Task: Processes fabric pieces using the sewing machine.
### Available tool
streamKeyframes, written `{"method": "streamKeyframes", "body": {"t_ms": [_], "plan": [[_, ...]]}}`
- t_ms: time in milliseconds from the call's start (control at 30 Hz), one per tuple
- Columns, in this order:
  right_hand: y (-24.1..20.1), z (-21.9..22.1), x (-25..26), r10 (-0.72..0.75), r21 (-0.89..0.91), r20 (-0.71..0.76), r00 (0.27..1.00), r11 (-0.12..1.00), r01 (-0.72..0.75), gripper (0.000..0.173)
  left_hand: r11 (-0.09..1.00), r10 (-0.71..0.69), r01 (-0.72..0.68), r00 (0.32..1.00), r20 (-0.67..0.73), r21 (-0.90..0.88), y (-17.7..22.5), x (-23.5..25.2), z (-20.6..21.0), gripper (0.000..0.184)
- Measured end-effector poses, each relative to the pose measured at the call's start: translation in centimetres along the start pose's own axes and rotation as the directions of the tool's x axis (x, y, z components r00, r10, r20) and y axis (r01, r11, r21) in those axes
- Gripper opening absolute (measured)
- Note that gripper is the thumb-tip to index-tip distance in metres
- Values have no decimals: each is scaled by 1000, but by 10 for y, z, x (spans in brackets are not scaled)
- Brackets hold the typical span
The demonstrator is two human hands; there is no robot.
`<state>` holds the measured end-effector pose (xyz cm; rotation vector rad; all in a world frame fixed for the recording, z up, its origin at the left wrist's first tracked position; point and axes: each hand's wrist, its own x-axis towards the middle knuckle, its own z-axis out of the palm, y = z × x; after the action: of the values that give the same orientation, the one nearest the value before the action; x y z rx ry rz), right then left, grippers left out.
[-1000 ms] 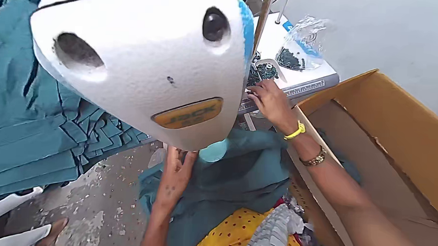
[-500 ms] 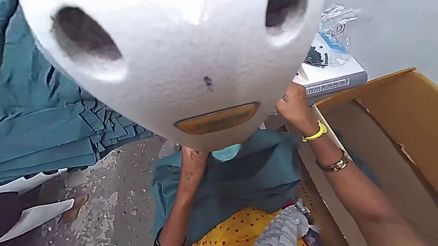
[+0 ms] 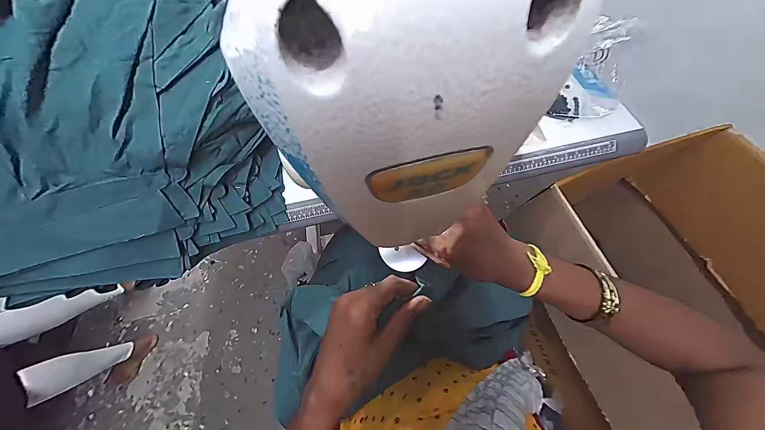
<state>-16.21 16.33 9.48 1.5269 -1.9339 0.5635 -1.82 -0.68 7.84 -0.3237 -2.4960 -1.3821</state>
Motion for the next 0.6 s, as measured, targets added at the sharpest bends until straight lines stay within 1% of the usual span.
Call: {"method": "streamKeyframes", "body": {"t_ms": [33,133,167,233,300,367,467,500,533,567,600], "plan": [[-2,-1,-3,0,0,-2,1000,1000,0,16,999,12,-12,1000,5,-44,1,-3,-3,26],[-2,0,-9,-95,4,-36,995,995,95,20,993,16,-14,1000,10,-120,-2,-5,-6,26],[-3,2,-8,-92,-18,-40,995,996,91,20,993,6,-4,1000,16,-121,-4,-5,-7,26],[-2,4,-1,-24,-22,-32,999,999,24,19,992,-5,9,999,32,-126,-5,-1,-5,26],[-6,4,2,24,-68,2,1000,997,-23,19,989,-6,12,999,39,-149,-4,0,-2,26],[-4,5,1,-9,-102,-3,1000,995,9,19,984,3,3,999,33,-179,-1,-1,3,26],[4,6,2,-40,-82,-24,999,996,38,20,983,12,-5,999,38,-182,2,-3,10,26],[3,4,2,-18,-52,-13,1000,998,17,19,985,16,-9,999,38,-174,2,-5,12,26],[1,2,2,23,18,2,1000,1000,-23,17,986,26,-21,999,28,-166,3,-6,13,25],[-4,0,-1,92,152,32,995,984,-96,17,987,37,-36,999,5,-158,3,-7,10,25],[-12,-3,-5,171,333,93,981,923,-193,23,987,43,-48,999,-32,-157,1,-7,3,25]]}}
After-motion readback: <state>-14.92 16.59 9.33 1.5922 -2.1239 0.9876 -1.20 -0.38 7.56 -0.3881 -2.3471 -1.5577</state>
